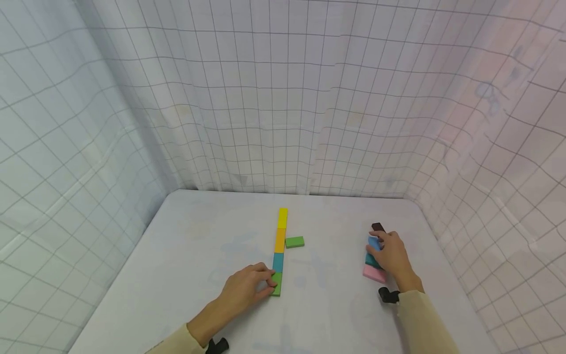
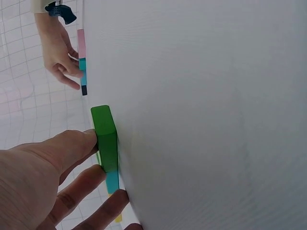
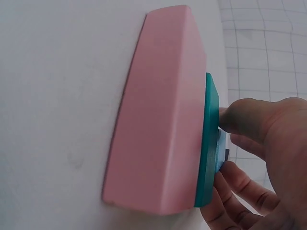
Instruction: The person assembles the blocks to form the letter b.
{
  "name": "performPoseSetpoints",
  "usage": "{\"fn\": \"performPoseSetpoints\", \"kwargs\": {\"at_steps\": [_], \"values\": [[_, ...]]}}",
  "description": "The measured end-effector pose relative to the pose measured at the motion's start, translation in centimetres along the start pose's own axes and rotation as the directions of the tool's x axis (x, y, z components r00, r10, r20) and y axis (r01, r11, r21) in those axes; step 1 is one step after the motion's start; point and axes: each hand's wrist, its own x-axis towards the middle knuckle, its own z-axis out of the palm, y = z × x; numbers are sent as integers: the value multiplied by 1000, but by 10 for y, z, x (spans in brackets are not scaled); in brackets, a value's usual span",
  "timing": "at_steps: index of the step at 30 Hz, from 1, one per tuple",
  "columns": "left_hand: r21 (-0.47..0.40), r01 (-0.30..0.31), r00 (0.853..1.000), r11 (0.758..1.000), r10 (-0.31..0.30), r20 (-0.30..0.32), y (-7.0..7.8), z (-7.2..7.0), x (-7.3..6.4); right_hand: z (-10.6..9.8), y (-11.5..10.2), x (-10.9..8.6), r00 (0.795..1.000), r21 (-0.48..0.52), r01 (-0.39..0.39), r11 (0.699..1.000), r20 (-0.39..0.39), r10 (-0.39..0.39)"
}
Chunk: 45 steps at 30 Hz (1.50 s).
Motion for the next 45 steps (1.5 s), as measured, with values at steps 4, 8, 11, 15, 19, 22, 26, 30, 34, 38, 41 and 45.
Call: {"fn": "performPoseSetpoints", "kwargs": {"at_steps": [4,8,11,15,19,22,26,30,34,38,41,45], "values": [[6,-9,1000,1000,9,-11,1,-2,0,1,0,1,1000,7,-2,1000,-1,2],[12,-4,1000,1000,4,-6,2,-2,0,1,-2,1,1000,9,1,1000,-4,-1],[1,-3,1000,1000,3,-1,0,-2,0,1,-3,1,1000,9,3,1000,-8,-3],[-13,-26,1000,1000,26,-14,-1,-1,0,0,-3,0,1000,13,1,1000,-14,-1],[-5,-73,996,997,73,-48,-6,4,0,0,-2,0,1000,11,-4,1000,-9,4],[-1,-67,997,998,67,-45,-7,5,0,2,-1,0,1000,9,-11,1000,-3,11],[12,-26,1000,1000,26,-17,-3,4,0,2,0,0,1000,9,-13,1000,-1,13],[23,-12,1000,1000,12,-12,-2,4,0,3,0,0,1000,12,-9,1000,-5,10],[14,-11,1000,1000,12,-14,-2,3,-1,4,-1,0,1000,13,-2,1000,-11,2],[6,-8,1000,1000,8,-11,-2,3,-1,4,-4,1,1000,15,13,1000,-18,-13],[2,-3,1000,1000,3,-7,-2,2,-1,5,-7,2,999,19,21,1000,-25,-20],[0,-5,1000,1000,5,-3,-2,2,-1,6,-13,3,999,23,34,999,-39,-33]]}}
